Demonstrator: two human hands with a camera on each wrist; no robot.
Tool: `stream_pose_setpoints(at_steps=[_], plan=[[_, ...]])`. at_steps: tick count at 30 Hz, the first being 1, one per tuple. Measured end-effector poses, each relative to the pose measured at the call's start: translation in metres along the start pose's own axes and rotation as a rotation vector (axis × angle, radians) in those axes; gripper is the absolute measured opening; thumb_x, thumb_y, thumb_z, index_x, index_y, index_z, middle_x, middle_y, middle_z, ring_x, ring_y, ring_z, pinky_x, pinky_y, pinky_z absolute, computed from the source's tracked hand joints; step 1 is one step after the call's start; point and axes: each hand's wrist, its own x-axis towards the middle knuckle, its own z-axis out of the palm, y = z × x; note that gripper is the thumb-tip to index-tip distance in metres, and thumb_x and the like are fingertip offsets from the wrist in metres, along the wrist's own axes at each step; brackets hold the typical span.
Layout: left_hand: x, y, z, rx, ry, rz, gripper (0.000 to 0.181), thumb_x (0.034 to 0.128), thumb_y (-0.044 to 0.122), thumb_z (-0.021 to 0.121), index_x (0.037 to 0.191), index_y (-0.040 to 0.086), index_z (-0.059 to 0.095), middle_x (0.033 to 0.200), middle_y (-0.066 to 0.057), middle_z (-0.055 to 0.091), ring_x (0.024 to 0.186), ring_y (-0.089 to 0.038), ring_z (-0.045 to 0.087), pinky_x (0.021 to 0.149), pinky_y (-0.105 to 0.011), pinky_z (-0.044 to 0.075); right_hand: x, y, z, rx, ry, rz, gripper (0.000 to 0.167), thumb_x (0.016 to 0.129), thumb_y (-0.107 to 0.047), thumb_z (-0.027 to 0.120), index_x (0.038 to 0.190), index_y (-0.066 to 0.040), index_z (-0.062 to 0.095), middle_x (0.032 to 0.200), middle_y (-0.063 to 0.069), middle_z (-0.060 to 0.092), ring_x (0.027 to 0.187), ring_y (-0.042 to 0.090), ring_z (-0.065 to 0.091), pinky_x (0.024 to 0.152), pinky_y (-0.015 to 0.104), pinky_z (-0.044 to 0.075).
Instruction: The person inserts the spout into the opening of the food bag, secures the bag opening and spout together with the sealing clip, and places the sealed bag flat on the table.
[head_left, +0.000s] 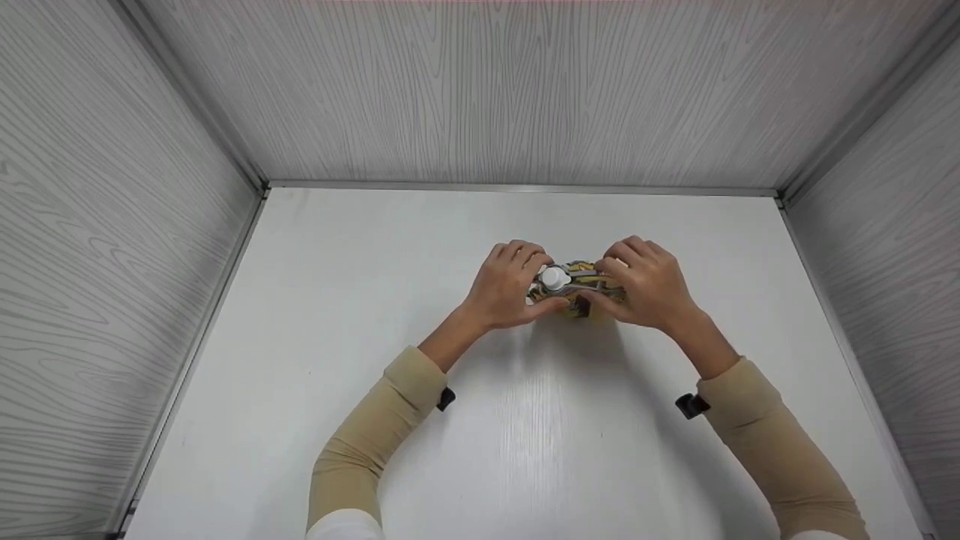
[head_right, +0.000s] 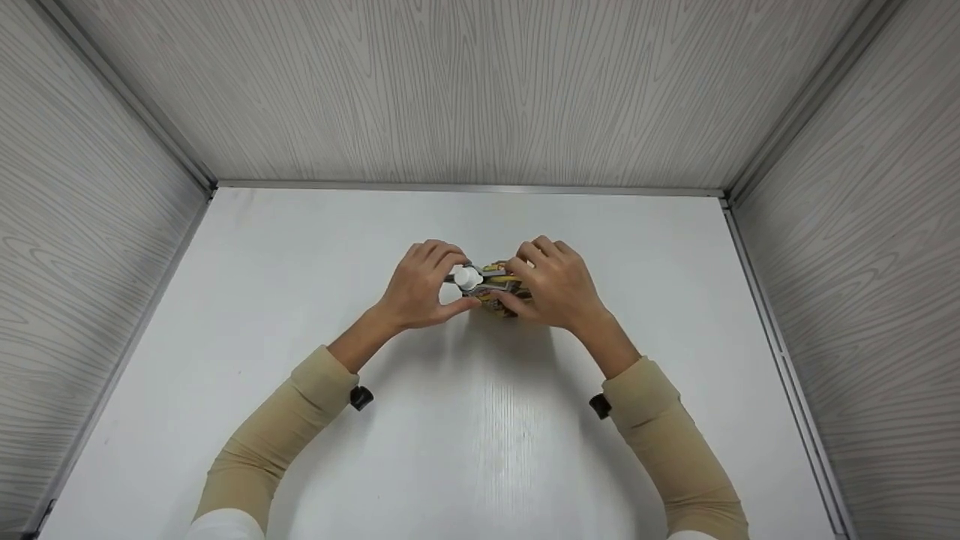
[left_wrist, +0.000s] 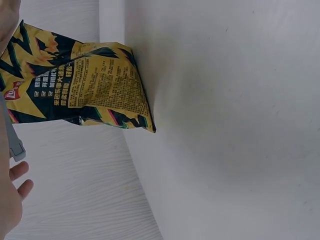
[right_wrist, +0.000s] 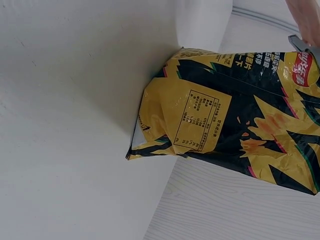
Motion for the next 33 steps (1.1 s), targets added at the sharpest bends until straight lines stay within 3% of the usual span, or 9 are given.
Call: stream_pose_setpoints(at_steps=[13,20,33], plan=[[0.009,0.003,-0.006,0.103,-0.035,0.07,0.065,0.0987,0.073,0.053,0.123,0.014,0.067,0.123,-0.004,0.07,0.119,-0.023,0.064,0.101,-0.041,0.054,0.0,-0.001,-0.001,0.008,0.001,0.006,0.045,0.097,-0.053,0.071,0.099,-0.008,0.069,0.094,0.013,0.07,0.087,0.033,0.068,0.072,0.048,0.061],[0.014,0.001,-0.008,0.186,-0.046,0.127,0.06,0.1007,0.068,0.053,0.12,0.014,0.069,0.119,-0.004,0.071,0.117,-0.023,0.065,0.098,-0.04,0.055,0.0,-0.001,0.0,0.008,-0.009,0.014,0.049,0.1,-0.056,0.064,0.1,-0.008,0.069,0.095,0.013,0.07,0.087,0.033,0.068,0.072,0.047,0.06],[0.014,0.001,-0.008,0.221,-0.092,0.167,0.059,0.1041,0.065,0.051,0.122,0.01,0.065,0.125,-0.006,0.069,0.12,-0.025,0.064,0.098,-0.04,0.055,0.0,-0.003,0.001,0.073,-0.007,0.046,0.046,0.1,-0.054,0.066,0.098,-0.008,0.071,0.095,0.013,0.07,0.087,0.032,0.067,0.073,0.047,0.059]])
